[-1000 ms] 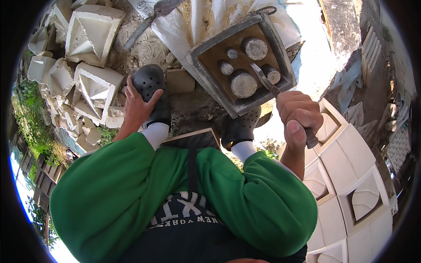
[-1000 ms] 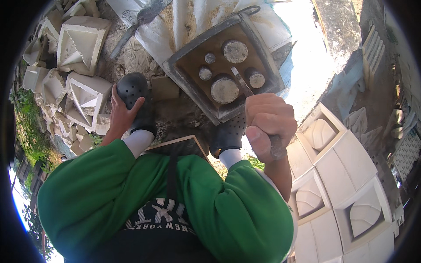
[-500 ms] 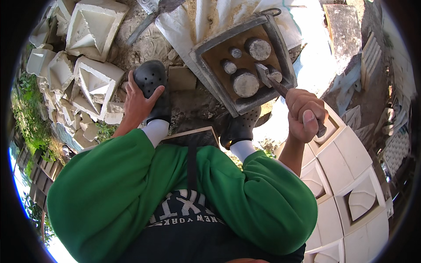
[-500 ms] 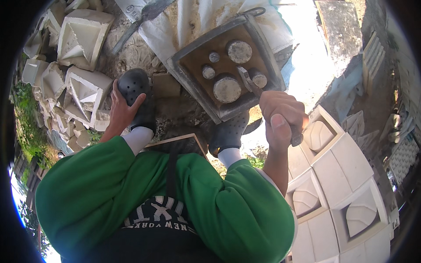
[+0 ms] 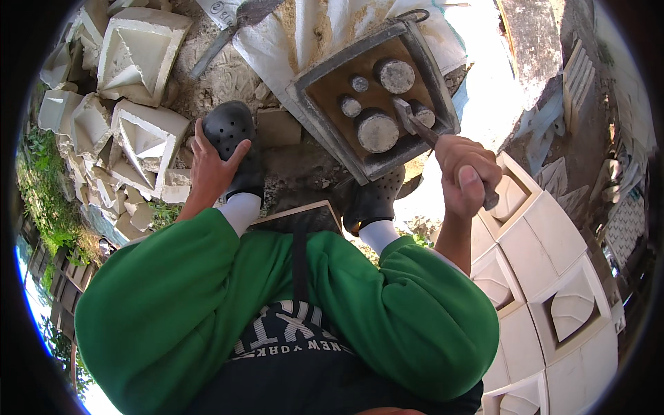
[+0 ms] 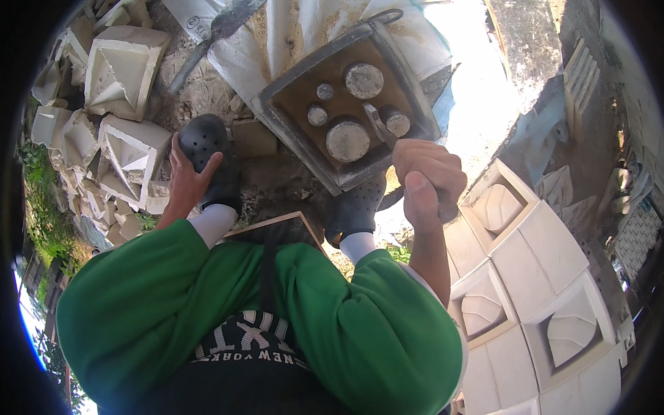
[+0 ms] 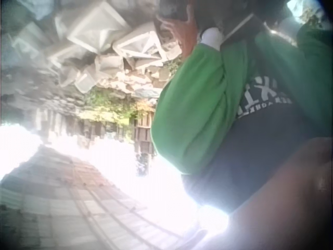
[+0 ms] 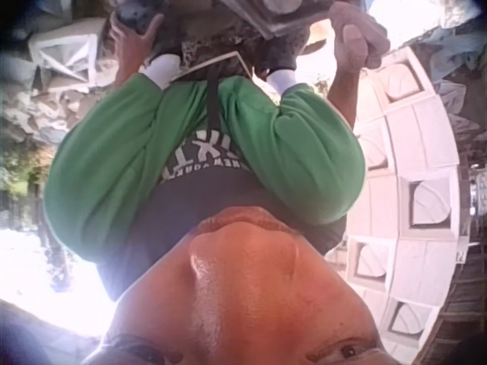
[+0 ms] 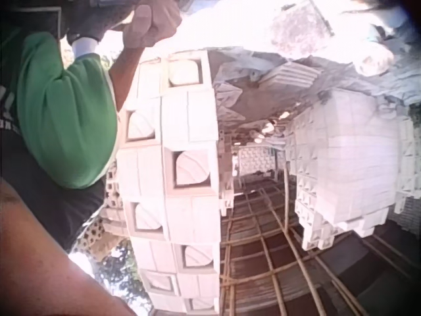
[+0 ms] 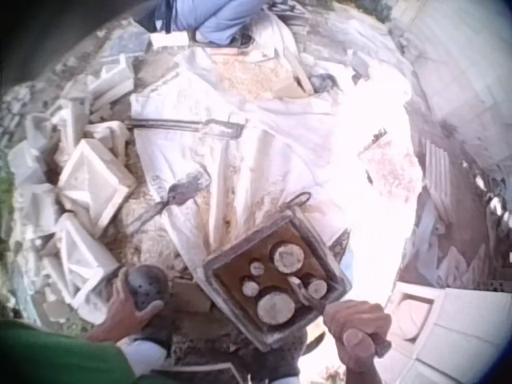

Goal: The person taps around cylindrical inserts inside a square mold frame using a small metal tool.

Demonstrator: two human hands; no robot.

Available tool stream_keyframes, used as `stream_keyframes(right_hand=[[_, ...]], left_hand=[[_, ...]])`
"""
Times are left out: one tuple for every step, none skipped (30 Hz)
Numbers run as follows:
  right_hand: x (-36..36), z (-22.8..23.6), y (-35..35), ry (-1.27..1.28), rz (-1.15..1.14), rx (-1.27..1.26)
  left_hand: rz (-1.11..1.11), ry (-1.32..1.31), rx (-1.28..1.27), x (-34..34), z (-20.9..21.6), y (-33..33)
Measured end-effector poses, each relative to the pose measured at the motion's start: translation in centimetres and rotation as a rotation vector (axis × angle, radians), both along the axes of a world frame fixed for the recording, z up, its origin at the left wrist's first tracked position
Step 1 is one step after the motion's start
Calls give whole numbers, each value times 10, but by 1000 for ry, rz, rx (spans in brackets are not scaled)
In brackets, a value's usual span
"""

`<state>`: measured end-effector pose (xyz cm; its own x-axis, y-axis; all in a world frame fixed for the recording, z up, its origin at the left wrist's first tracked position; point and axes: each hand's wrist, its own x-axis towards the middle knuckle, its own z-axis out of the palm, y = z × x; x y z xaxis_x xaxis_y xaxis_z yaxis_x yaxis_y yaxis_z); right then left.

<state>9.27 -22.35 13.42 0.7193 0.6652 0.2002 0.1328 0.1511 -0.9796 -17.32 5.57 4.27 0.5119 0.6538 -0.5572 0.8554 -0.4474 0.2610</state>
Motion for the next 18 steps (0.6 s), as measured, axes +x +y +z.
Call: stream_keyframes(right_hand=[[1,-13,0,-41,11,-86],[-1,-12,2,-45,41,-75],[3,-6,1,-56,36,-79],[9,3,-1,-1,35,-35],[8,16,-3,62,32,9],[4,30,-7,126,-62,89],[10,42,-11,110,-42,184],[14,55,-13,-28,-122,168],[23,66,-23,3,-97,221],[29,72,-28,5,-108,323],[35,78,-27,-11,-142,355],[41,78,-30,1,-147,358],[47,75,-33,13,-152,363],[51,68,-33,40,-143,375],[54,59,-39,46,-63,401],[55,56,-42,-8,-61,364],[54,53,-43,-59,-58,328],[48,50,-40,-75,-120,280]], left_hand=[[-14,-9,-9,-1,1,-2],[-9,0,-1,-5,1,-1],[-5,10,5,-7,-1,-1],[0,-2,3,-5,-4,0],[-9,-4,-2,-8,-4,0],[-12,-3,12,-8,-5,1],[-16,-1,25,-8,-5,1],[-33,-7,15,-4,-5,0],[-23,2,7,-1,-4,0],[-14,10,-1,1,-3,0],[-25,9,-1,1,-3,0],[-31,-3,13,-3,-5,1],[-38,-16,28,-6,-6,2],[-51,-19,30,-7,-6,3],[-38,-8,28,-10,-5,3],[-33,-5,13,-8,-7,2],[-54,-15,4,-5,-11,2],[-54,-21,12,-7,-13,1]])
